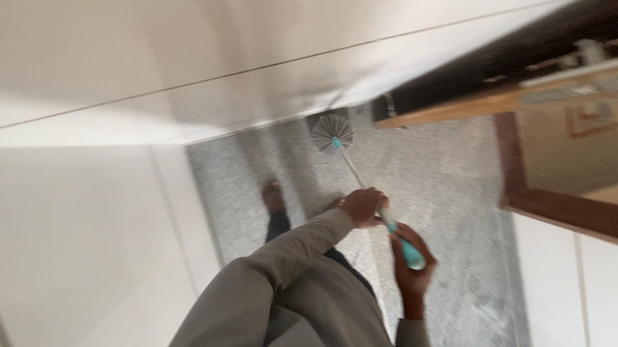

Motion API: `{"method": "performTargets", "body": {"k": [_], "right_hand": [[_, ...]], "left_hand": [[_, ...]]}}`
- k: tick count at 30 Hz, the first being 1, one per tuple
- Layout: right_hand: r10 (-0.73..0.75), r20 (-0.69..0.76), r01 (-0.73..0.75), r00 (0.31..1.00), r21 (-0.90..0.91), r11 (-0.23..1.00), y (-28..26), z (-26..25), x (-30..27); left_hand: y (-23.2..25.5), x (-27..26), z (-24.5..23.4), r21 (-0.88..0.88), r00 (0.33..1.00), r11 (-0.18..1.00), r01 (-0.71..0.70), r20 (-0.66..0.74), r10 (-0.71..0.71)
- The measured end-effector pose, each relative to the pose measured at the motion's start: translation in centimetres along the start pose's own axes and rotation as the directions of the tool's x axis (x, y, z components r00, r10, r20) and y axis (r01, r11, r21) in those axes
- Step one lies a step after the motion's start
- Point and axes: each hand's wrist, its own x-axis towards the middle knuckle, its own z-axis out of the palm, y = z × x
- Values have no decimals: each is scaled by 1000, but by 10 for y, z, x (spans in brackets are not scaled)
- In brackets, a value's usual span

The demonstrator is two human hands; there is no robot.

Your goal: Sweeping a tiled floor in a hallway or landing area using a broom.

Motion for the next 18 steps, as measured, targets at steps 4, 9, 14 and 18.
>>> {"method": "performTargets", "body": {"k": [4,9,14,18], "right_hand": [[108,104,-119,989,104,987,-38,17,17],[159,306,-259,939,321,911,-39,77,28],[119,644,-180,756,29,983,-6,158,7],[-104,724,47,682,99,994,-3,187,15]], "left_hand": [[16,-51,-91,-47,976,975,216,3,-216],[-34,-111,-126,122,881,874,470,-120,-457],[-97,-201,-112,145,726,712,687,-168,-666],[-163,-218,-51,-146,522,625,767,-426,-739]]}}
